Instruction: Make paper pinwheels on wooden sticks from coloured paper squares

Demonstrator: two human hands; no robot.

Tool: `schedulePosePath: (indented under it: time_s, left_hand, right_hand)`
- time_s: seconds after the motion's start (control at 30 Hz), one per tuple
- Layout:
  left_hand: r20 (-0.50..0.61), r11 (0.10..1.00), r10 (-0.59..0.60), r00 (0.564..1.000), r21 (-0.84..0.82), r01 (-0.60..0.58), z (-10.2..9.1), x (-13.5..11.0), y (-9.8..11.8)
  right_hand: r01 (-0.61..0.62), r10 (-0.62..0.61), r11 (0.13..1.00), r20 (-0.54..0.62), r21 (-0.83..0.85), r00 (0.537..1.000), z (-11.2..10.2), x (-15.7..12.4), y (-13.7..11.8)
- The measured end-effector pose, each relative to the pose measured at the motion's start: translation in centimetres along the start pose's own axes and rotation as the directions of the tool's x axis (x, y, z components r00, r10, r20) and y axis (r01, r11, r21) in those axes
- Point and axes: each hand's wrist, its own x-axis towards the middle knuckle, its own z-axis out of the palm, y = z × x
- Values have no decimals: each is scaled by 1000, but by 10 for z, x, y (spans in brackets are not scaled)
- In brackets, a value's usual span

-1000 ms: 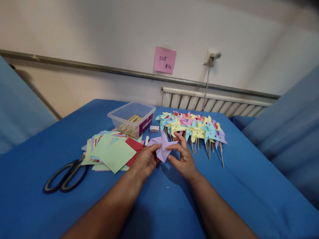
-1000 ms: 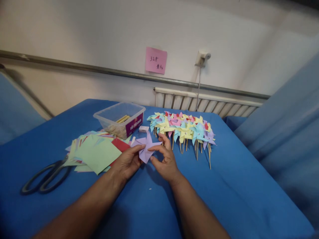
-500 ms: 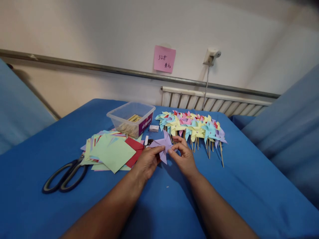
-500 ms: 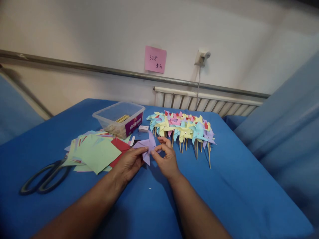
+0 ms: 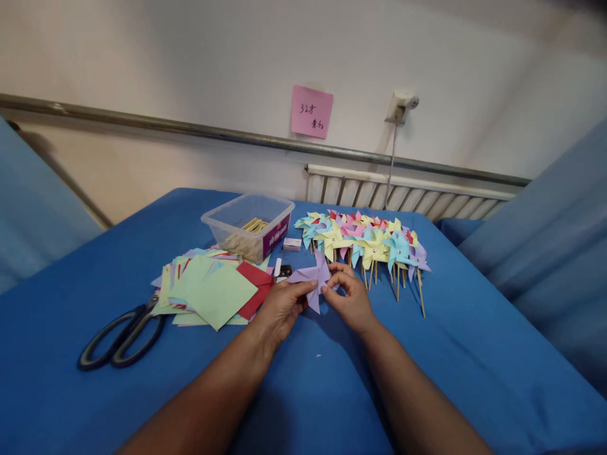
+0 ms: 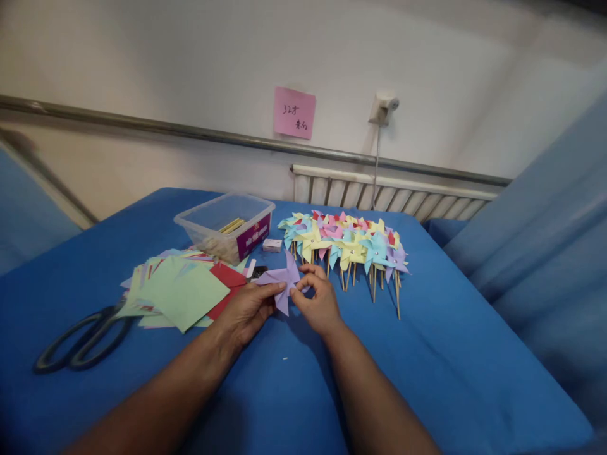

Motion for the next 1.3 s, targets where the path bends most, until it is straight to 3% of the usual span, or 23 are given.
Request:
schedulePosePath:
  time_s: [0.4, 0.97, 1.2, 1.3]
  left_hand:
    - [-58, 996, 22, 998, 84, -17, 1, 0, 0]
    - [-34, 995, 9, 999, 99, -6, 0, 1, -1]
    - [-4, 984, 49, 999, 173, -48, -3, 4, -4]
    - [19, 973, 77, 997, 217, -79, -6, 6, -5]
  right_hand:
    - [-18, 18, 997, 1, -80, 1000, -1, -2, -6]
    - [-80, 82, 993, 21, -83, 996, 0, -1, -7]
    - [-101, 102, 995, 50, -26, 994, 1, -2, -4]
    - [-151, 152, 983, 2, 101, 988, 1, -1, -1]
